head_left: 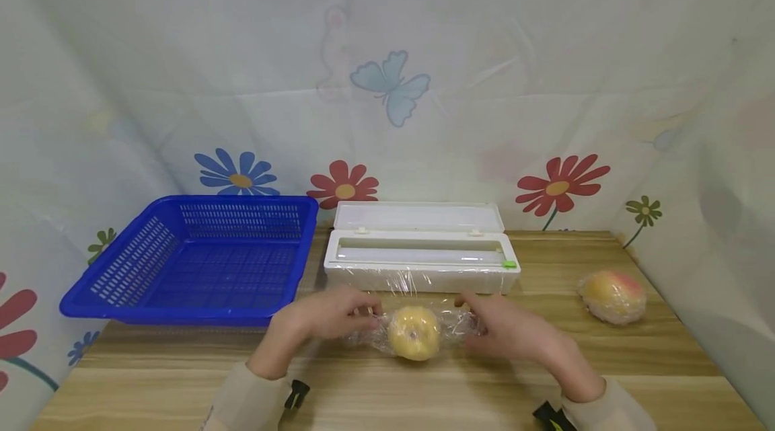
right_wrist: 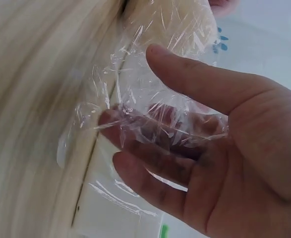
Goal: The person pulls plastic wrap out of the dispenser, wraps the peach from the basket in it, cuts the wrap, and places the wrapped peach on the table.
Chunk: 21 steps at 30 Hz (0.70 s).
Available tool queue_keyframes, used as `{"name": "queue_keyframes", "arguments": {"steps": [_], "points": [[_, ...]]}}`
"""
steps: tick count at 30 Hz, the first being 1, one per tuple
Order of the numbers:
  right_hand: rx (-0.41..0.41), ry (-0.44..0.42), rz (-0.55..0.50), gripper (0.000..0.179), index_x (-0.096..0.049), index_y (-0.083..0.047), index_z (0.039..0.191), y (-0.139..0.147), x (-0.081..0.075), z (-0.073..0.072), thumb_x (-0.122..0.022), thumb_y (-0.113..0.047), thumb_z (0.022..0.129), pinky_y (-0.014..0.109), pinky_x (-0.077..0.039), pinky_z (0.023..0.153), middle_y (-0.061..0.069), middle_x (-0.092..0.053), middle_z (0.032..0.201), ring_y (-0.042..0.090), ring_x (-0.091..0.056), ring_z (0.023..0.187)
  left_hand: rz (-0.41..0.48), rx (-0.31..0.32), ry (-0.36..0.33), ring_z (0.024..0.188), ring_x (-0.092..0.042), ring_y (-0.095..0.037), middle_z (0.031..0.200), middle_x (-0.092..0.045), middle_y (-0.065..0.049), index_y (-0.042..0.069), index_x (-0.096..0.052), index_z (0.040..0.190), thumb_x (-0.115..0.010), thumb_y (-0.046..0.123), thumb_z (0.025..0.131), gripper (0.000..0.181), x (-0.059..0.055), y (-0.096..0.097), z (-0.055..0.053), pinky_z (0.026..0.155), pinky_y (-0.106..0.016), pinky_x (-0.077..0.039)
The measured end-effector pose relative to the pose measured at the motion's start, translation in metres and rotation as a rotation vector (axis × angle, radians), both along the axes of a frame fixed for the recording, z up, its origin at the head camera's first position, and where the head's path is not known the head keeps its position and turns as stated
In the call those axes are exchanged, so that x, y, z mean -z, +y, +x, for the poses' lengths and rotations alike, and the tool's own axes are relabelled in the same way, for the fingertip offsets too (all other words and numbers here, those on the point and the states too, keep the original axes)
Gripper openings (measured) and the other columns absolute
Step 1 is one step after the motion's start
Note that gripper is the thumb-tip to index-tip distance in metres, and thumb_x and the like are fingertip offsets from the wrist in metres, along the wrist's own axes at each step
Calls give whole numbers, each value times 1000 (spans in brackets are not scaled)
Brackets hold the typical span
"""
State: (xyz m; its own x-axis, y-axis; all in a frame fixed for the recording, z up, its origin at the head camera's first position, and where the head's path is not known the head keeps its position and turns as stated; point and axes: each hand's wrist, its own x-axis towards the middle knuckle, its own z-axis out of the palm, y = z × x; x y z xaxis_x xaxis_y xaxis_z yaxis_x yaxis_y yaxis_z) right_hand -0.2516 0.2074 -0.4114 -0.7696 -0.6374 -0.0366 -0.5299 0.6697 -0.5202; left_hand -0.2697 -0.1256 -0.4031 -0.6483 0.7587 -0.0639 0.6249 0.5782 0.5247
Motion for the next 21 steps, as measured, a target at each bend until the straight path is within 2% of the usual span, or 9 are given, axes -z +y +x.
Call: {"name": "queue_keyframes", "arguments": {"steps": [3,7,10,13,17,21], "points": [[20,36,-23,60,-57,0,130,2,-2,-2,-87,-13,80,44,-55,83,9,-67,111,23,-64,98,20,6,12,68,-50,-3,77,-58,12,16,-69,94,-62,20,104,12,1,1,-2,64,-25,-47],[12,115,-58,68,-57,-5,133,7,-6,-4,-92,-15,76,54,-50,95,12,-60,128,32,-58,115,29,-3,36,67,-48,-3,73,-52,13,16,-69,91,-61,20,105,16,2,3,-3,64,-25,-45],[-19,210,-97,68,-60,-9,132,7,-10,-2,-95,-20,74,51,-48,98,6,-56,131,27,-54,119,29,-4,63,67,-47,-3,71,-50,14,14,-69,90,-61,19,105,17,3,4,-3,64,-25,-44],[-75,358,-130,60,-66,-9,123,-4,-12,4,-95,-22,72,46,-50,97,1,-59,125,22,-57,115,23,-8,84,66,-46,-4,70,-48,13,12,-68,87,-60,17,105,21,5,6,-3,63,-26,-43],[-153,520,-65,56,-68,-8,121,-28,-9,15,-93,-29,76,44,-51,97,0,-64,122,22,-60,114,-7,-39,115,70,-48,-8,76,-50,9,11,-69,85,-59,15,105,22,7,8,-3,65,-28,-44],[-171,544,64,62,-65,-9,131,-45,-3,21,-90,-32,79,48,-46,104,3,-63,130,24,-57,122,-25,-72,131,75,-51,-10,83,-53,6,10,-73,89,-58,16,105,23,8,10,-3,70,-31,-47]]}}
